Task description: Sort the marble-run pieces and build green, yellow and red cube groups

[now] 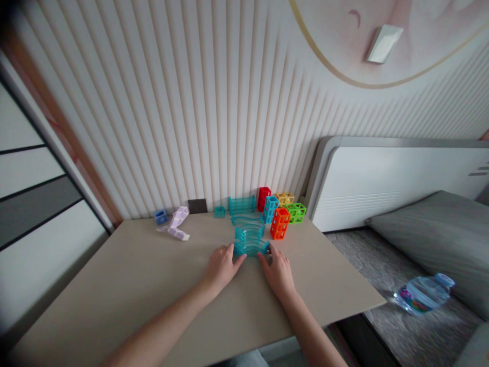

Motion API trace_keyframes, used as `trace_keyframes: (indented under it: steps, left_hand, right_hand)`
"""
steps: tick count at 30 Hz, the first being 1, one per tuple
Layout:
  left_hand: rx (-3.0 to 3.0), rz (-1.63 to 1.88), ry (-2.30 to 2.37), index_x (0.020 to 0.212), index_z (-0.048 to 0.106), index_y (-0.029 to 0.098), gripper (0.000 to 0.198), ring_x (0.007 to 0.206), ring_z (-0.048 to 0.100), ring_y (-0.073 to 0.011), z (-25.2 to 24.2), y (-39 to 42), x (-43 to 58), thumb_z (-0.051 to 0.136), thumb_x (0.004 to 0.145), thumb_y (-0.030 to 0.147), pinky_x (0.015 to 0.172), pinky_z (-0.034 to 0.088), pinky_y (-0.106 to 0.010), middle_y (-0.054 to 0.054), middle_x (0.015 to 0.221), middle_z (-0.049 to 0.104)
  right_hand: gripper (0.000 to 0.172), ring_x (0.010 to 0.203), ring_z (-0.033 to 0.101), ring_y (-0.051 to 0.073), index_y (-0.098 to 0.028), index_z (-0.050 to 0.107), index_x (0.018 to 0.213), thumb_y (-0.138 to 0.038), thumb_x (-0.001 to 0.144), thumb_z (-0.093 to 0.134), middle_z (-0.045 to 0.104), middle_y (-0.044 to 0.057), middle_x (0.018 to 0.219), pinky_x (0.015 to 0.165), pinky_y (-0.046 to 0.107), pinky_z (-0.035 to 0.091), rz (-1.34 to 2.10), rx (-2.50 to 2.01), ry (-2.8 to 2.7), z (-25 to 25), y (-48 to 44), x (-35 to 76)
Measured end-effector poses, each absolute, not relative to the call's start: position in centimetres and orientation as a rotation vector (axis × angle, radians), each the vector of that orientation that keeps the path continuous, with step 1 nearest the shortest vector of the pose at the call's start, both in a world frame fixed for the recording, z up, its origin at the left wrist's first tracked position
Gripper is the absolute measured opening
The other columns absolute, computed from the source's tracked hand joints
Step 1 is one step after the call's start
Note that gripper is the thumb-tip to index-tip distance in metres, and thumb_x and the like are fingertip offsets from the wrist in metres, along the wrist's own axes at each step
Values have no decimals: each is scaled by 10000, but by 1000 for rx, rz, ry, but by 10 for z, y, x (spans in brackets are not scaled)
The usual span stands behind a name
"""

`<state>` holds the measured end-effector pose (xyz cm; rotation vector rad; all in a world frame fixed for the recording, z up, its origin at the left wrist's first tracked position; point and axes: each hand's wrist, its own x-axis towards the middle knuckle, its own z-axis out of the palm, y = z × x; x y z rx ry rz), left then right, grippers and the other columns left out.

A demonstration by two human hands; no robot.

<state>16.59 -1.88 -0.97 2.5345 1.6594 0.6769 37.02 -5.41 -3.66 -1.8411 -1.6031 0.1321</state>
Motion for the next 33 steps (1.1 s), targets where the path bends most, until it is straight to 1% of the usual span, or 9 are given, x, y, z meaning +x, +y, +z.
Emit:
trace_keyframes:
  steps: [6,12,16,19,21,27,33]
  left_hand:
    - [2530,683,1682,981,664,161,353,838,713,-279,-9,-21,166,525,965,485,740,518,-346,-123,860,741]
    - [2528,680,1701,979,664,162,348,841,711,-272,-8,-23,167,518,968,478,761,518,-345,-119,857,737]
    - [2518,677,1706,984,668,151,365,837,709,-278,-9,-23,167,518,966,483,750,518,-352,-121,858,735]
    - [2509,673,1716,974,672,151,375,839,707,-279,-10,-22,167,520,964,494,753,517,-356,-122,866,737]
    - [2506,667,1717,970,675,154,367,849,706,-278,-11,-22,167,549,949,499,765,516,-357,-118,871,739]
    - [2506,656,1700,963,682,162,326,868,708,-271,-15,-19,164,712,850,467,787,524,-346,-101,876,745]
    - [2560,676,1654,935,688,171,312,868,712,-279,-15,-22,157,749,819,454,792,538,-362,-98,863,746]
  right_hand:
    - [444,989,711,294,-197,628,1225,-515,931,533,752,113,1067,878,412,527,151,-1860,-1620,-37,-54,371]
    - [453,1036,693,302,-200,627,1237,-523,935,526,744,116,1093,901,416,519,218,-1865,-1620,-36,-53,373]
    - [485,1092,672,313,-188,602,1295,-489,918,561,729,136,1159,946,426,496,212,-1918,-1640,-36,-53,372]
    - [558,1164,640,328,-174,560,1363,-433,874,627,700,157,1236,995,437,466,160,-1976,-1682,-37,-54,371]
    - [576,1190,625,338,-160,547,1381,-402,866,634,687,167,1262,1010,447,455,148,-1997,-1696,-38,-54,371]
    - [501,1154,645,332,-159,597,1315,-372,862,620,704,158,1221,981,424,476,168,-1971,-1676,-39,-54,373]
    - [488,1111,666,329,-177,619,1292,-376,846,632,724,147,1166,948,416,491,148,-1957,-1660,-43,-53,376]
